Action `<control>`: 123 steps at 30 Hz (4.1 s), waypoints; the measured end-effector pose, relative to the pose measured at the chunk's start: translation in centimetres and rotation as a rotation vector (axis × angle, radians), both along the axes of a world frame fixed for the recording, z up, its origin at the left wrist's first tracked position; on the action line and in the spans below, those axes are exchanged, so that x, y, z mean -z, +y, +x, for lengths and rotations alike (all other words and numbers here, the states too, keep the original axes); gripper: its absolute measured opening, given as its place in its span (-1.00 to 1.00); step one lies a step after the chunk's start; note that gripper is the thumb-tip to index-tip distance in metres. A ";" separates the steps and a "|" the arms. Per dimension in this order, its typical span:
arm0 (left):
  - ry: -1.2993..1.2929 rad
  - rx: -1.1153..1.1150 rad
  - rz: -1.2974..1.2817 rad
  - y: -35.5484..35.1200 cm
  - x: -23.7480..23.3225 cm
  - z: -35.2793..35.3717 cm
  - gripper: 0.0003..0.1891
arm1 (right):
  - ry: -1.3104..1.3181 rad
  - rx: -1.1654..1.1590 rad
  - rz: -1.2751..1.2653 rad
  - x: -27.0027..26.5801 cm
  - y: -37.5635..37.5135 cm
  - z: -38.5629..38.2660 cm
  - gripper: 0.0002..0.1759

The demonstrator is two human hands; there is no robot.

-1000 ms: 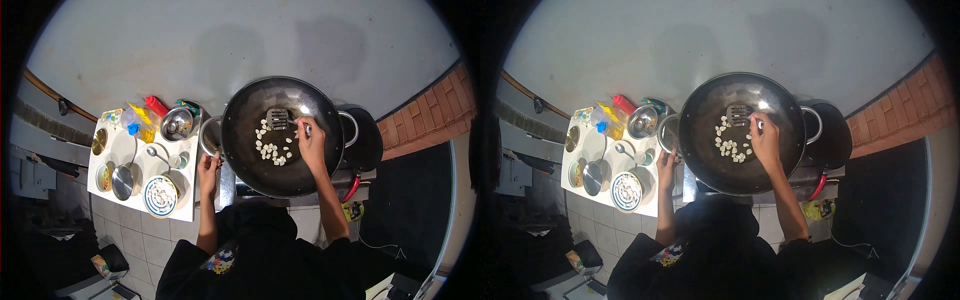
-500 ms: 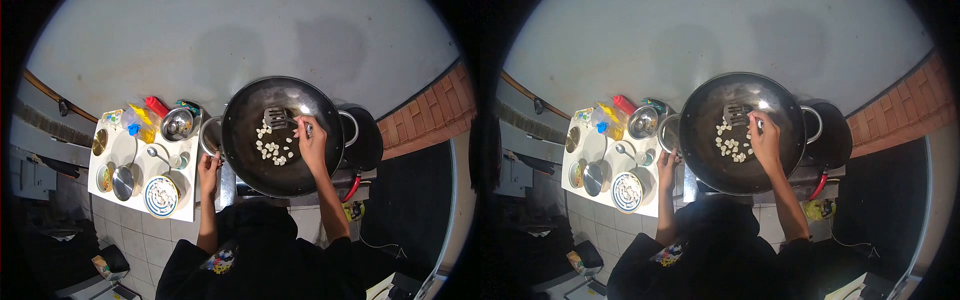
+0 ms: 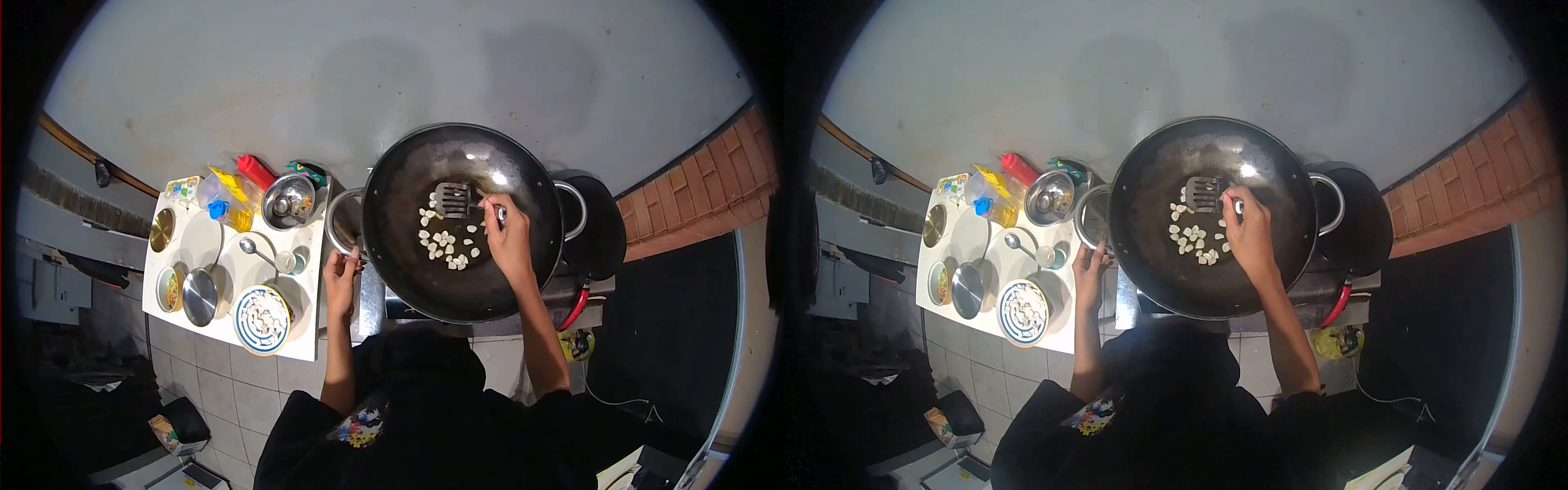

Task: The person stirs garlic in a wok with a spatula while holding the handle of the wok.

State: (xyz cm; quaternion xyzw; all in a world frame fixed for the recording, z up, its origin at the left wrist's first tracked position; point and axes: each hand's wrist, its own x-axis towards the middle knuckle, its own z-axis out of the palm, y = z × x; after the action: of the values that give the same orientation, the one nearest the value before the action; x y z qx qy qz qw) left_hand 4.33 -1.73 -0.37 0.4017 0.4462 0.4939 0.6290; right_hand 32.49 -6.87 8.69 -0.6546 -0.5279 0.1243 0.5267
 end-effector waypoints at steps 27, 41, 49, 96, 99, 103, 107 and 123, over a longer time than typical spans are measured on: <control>0.021 0.019 0.007 -0.1 -0.2 0.0 -0.79 | 0.058 0.080 0.053 -2.2 -3.0 1.0 -0.96; 0.011 0.027 0.006 0.1 0.1 0.0 -0.87 | -0.099 0.283 -0.072 -2.6 -5.4 5.1 -0.85; 0.001 0.016 0.000 -0.1 -0.5 0.2 -0.87 | 0.050 0.262 -0.072 -1.6 -4.9 4.5 -0.80; 0.009 0.027 0.013 -0.4 0.4 0.3 -0.86 | 0.223 0.158 -0.069 -1.6 -6.3 0.4 -0.88; 0.018 0.021 -0.016 -0.4 -0.2 0.5 -0.86 | 0.205 0.102 -0.078 -0.6 -6.0 0.7 -0.87; 0.018 0.024 0.003 -0.3 0.3 0.3 -0.85 | 0.210 0.103 -0.068 -1.1 -5.4 1.0 -0.85; -0.002 0.033 -0.016 -0.3 0.7 0.2 -0.83 | 0.266 0.118 -0.049 -0.2 -4.9 1.4 -0.86; -0.025 -0.025 -0.029 -0.6 0.1 1.1 -0.82 | 0.324 0.108 -0.074 -3.9 -6.7 3.5 -0.83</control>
State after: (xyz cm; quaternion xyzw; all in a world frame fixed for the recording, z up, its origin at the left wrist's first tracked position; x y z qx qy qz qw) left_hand 5.40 -2.30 -0.47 0.3805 0.4507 0.5002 0.6340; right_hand 36.00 -13.54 12.60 -0.6723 -0.3954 0.2192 0.5862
